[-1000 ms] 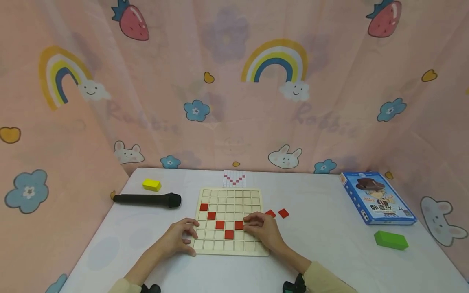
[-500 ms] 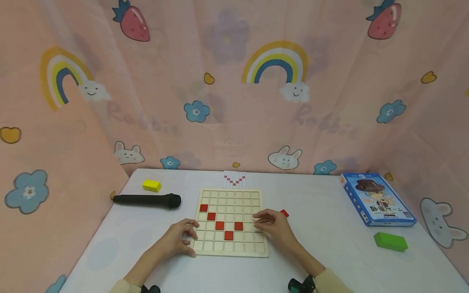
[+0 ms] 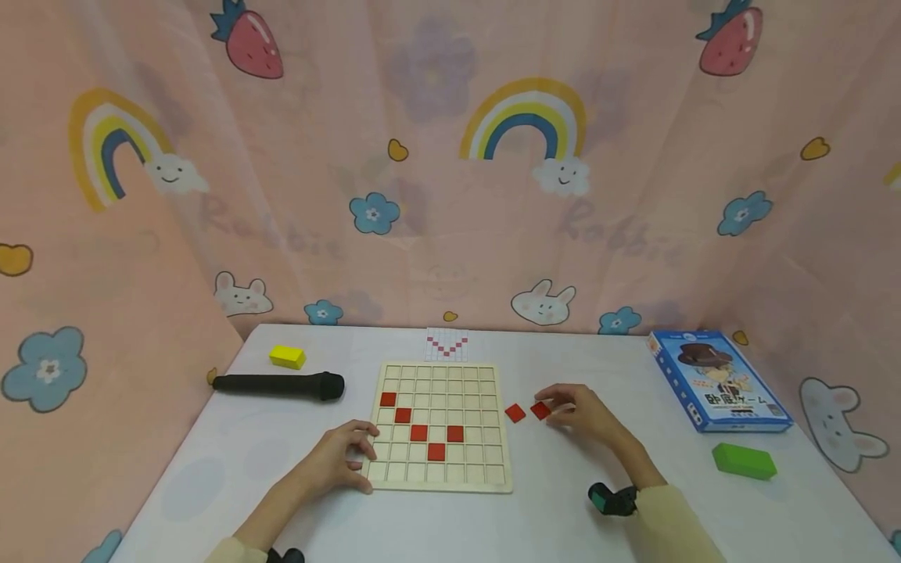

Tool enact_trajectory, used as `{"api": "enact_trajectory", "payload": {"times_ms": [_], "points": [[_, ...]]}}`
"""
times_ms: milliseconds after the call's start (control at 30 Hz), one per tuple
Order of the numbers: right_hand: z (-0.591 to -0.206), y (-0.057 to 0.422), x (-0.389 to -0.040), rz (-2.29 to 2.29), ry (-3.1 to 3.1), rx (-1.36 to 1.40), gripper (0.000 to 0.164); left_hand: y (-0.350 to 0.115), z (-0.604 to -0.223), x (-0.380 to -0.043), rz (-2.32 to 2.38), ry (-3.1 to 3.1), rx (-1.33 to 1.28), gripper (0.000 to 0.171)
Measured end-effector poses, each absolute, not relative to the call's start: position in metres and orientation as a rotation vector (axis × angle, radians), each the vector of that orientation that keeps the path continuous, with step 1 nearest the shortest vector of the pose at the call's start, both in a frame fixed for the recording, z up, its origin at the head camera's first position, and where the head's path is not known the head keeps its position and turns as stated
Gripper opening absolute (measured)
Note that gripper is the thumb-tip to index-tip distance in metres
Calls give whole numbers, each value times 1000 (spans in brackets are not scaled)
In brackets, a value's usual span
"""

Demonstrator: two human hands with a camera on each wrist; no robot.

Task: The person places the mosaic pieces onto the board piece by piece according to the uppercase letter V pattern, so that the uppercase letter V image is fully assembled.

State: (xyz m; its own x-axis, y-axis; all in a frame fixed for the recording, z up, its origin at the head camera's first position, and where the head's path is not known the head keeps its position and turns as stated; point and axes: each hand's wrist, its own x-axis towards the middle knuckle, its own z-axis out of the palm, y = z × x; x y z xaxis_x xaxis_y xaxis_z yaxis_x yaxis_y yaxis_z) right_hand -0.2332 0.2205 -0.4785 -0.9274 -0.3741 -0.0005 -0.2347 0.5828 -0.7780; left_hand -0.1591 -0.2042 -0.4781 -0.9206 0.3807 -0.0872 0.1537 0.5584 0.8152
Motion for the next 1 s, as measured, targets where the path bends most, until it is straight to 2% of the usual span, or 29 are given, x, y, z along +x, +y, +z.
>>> {"api": "enact_trajectory", "payload": {"times_ms": [433, 1000], "points": [[-491, 230, -235, -1361, 2672, -406, 26, -201, -475, -160, 1284, 2542, 461, 34], [-491, 224, -226, -1617, 2548, -196, 37, -202, -478, -159, 1283, 2543, 423, 35]]}}
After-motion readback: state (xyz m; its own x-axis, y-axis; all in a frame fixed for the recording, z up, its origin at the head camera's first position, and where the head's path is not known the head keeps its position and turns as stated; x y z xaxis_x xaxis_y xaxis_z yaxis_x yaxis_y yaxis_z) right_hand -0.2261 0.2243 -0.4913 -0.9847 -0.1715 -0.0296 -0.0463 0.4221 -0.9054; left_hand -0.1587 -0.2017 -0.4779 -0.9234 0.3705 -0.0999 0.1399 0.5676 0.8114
